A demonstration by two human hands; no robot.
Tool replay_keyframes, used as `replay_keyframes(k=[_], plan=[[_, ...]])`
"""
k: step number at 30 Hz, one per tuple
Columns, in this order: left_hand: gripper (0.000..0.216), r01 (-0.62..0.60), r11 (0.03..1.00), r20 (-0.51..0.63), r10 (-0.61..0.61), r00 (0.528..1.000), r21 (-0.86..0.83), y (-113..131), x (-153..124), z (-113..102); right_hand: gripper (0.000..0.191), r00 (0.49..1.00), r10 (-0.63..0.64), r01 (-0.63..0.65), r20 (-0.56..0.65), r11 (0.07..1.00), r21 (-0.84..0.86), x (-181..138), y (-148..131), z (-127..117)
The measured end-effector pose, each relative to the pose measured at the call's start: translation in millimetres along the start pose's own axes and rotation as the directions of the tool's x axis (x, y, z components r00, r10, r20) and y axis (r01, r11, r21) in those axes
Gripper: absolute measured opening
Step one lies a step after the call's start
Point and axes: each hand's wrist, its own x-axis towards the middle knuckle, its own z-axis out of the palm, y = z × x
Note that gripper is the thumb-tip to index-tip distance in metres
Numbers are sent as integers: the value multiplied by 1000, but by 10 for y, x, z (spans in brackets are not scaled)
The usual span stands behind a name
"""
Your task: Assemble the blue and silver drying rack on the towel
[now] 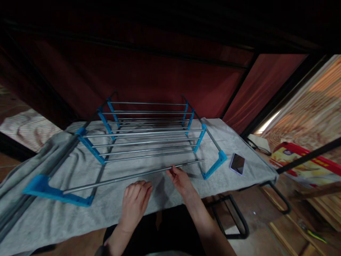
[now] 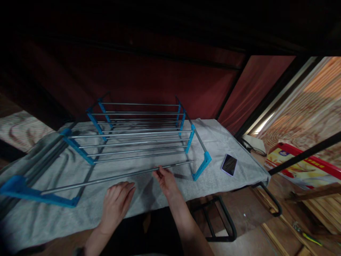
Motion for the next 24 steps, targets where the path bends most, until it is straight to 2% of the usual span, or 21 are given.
replay_keyframes(k=[2,3,5,6,9,11,13,15,17,20,24], plan=[[27,165,972,-3,-168,986,-168,48,15,39,6,1000,25,-25,14,999,20,-61,-9,75],[32,261,927,3,-270,963,-269,67,37,66,6,999,41,-41,26,999,24,-98,9,114],[43,407,788,34,-443,896,-462,113,105,109,6,996,72,-73,44,997,31,-175,77,192],[46,441,716,52,-495,867,-541,145,148,117,6,995,87,-89,54,995,39,-212,116,230],[39,409,587,49,-531,846,-699,285,297,51,2,980,164,-169,109,985,37,-317,182,344],[31,337,569,-1,-510,860,-750,390,408,-71,16,951,240,-239,196,971,-27,-380,156,411],[25,248,605,-87,-469,879,-757,471,527,-233,29,906,307,-285,292,951,-116,-433,91,457],[22,164,691,-202,-417,886,-704,507,649,-394,33,877,340,-290,340,938,-190,-465,25,470],[24,129,787,-287,-366,885,-604,500,759,-515,28,894,324,-260,309,937,-231,-472,-13,447],[25,128,888,-288,-275,917,-441,441,878,-579,23,950,230,-178,211,954,-240,-456,-15,368],[26,50,966,-216,-107,970,-252,350,917,-464,22,976,146,-104,160,964,-244,-449,-19,267]])
